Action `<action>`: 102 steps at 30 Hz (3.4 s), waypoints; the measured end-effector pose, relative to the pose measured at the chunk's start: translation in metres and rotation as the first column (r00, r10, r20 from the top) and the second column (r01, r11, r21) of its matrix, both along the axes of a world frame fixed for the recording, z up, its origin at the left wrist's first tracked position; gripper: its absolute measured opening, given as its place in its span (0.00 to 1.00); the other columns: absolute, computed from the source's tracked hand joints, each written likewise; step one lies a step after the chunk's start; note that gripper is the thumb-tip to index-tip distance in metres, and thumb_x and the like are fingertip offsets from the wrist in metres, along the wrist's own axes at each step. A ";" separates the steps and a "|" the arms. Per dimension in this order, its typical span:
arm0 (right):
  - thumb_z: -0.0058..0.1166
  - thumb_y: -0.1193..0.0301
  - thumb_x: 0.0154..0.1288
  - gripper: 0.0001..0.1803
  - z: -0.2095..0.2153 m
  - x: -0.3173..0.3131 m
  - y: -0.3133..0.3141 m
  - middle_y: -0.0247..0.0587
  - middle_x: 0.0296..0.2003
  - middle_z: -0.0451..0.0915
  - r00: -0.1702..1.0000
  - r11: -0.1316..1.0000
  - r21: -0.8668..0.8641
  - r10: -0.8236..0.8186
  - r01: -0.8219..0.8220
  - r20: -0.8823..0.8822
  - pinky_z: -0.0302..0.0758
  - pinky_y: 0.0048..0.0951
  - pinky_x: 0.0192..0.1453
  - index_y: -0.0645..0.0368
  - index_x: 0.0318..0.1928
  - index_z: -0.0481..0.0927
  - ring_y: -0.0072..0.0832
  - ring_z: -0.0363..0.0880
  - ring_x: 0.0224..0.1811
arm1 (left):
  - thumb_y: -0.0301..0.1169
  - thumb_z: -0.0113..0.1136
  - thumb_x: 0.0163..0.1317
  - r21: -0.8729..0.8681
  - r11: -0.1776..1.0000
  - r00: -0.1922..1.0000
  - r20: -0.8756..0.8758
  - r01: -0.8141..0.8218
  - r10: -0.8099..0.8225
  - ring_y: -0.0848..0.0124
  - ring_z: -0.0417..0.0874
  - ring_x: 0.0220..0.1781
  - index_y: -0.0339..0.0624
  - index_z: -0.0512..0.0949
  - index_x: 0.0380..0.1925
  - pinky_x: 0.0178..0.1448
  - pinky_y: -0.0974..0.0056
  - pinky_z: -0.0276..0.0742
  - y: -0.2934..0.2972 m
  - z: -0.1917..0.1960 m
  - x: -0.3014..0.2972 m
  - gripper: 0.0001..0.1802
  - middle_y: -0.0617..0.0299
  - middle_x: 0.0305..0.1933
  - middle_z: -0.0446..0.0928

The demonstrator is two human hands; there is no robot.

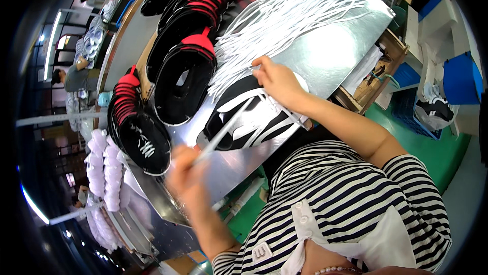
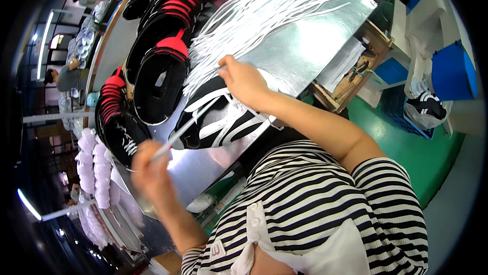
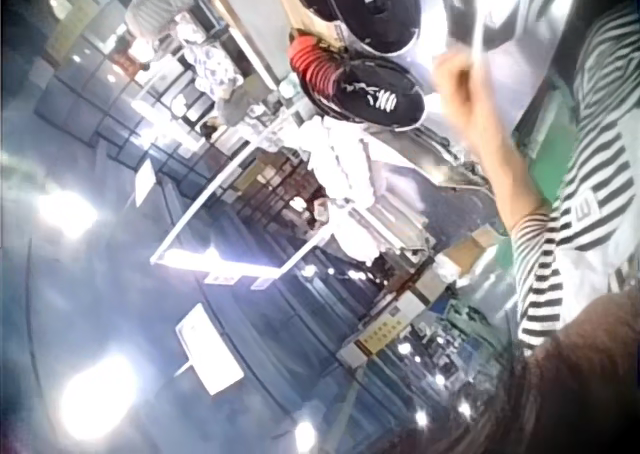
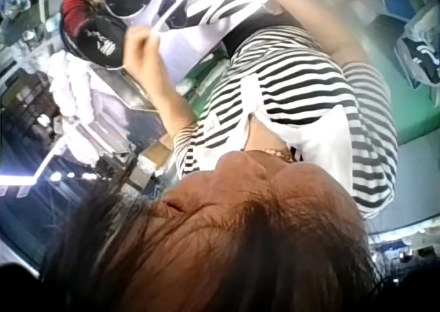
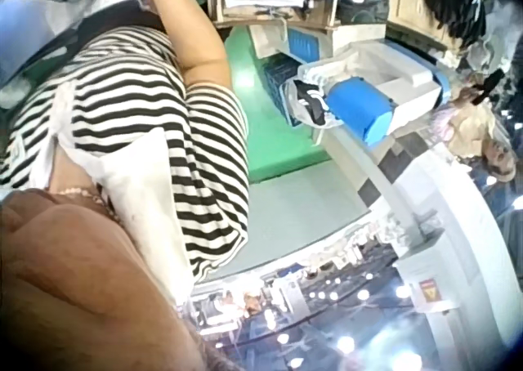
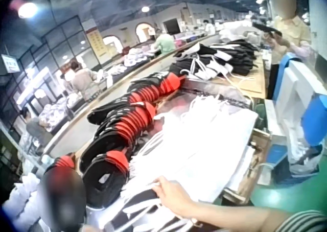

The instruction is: The person laces a black and white athletic shoe by threading white laces through eyelets and pulling them tight.

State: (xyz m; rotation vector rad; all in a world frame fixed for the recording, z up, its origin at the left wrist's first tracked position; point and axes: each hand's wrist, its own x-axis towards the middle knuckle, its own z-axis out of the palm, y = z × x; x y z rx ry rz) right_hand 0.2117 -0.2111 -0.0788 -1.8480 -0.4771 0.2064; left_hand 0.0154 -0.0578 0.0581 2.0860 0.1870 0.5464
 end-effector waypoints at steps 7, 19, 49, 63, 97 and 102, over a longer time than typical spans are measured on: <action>0.53 0.68 0.70 0.12 0.020 -0.026 -0.041 0.45 0.31 0.81 0.999 0.949 0.311 0.049 -0.048 0.004 0.75 0.32 0.38 0.61 0.50 0.75 0.34 0.80 0.30 | 0.24 0.68 0.50 0.562 0.821 0.993 -0.115 0.099 -0.041 0.58 0.74 0.52 0.41 0.78 0.31 0.57 0.55 0.66 -0.049 -0.076 0.042 0.09 0.58 0.44 0.77; 0.54 0.68 0.69 0.10 0.013 -0.073 -0.073 0.48 0.31 0.81 0.952 0.955 -0.065 0.294 -0.289 0.082 0.76 0.41 0.37 0.60 0.45 0.72 0.46 0.81 0.33 | 0.29 0.71 0.54 0.430 0.902 0.984 -0.173 0.044 0.034 0.56 0.79 0.37 0.34 0.77 0.36 0.43 0.58 0.73 -0.043 -0.088 0.048 0.14 0.53 0.34 0.78; 0.56 0.74 0.62 0.10 0.054 -0.026 -0.034 0.41 0.32 0.83 0.787 0.799 -0.158 0.600 -0.580 0.146 0.76 0.34 0.35 0.56 0.44 0.78 0.39 0.82 0.31 | 0.16 0.63 0.52 0.615 0.775 0.973 0.056 0.144 -0.225 0.55 0.81 0.34 0.35 0.75 0.34 0.36 0.58 0.76 -0.043 -0.098 0.034 0.10 0.51 0.34 0.78; 0.56 0.69 0.65 0.14 0.063 -0.024 -0.036 0.45 0.31 0.84 0.747 0.660 -0.363 0.632 -0.658 -0.204 0.77 0.38 0.40 0.56 0.50 0.80 0.39 0.84 0.32 | 0.18 0.66 0.51 0.615 0.777 0.966 0.096 0.133 -0.241 0.57 0.81 0.32 0.37 0.75 0.34 0.35 0.59 0.77 -0.040 -0.104 0.027 0.12 0.54 0.34 0.79; 0.56 0.73 0.69 0.07 0.043 -0.031 -0.065 0.36 0.36 0.83 0.917 0.940 0.126 0.337 -0.317 -0.211 0.77 0.23 0.42 0.61 0.44 0.79 0.21 0.83 0.37 | 0.24 0.68 0.53 0.435 0.850 0.954 -0.148 0.299 -0.260 0.57 0.82 0.33 0.40 0.76 0.37 0.35 0.59 0.74 -0.040 -0.084 0.039 0.12 0.55 0.33 0.80; 0.56 0.67 0.66 0.09 0.041 -0.052 -0.055 0.41 0.34 0.83 0.759 0.775 -0.550 0.551 -0.312 0.346 0.73 0.36 0.26 0.56 0.43 0.73 0.40 0.82 0.29 | 0.21 0.67 0.50 0.624 0.757 0.953 0.062 0.194 -0.296 0.61 0.81 0.31 0.41 0.75 0.35 0.32 0.62 0.71 -0.047 -0.098 0.037 0.13 0.58 0.32 0.79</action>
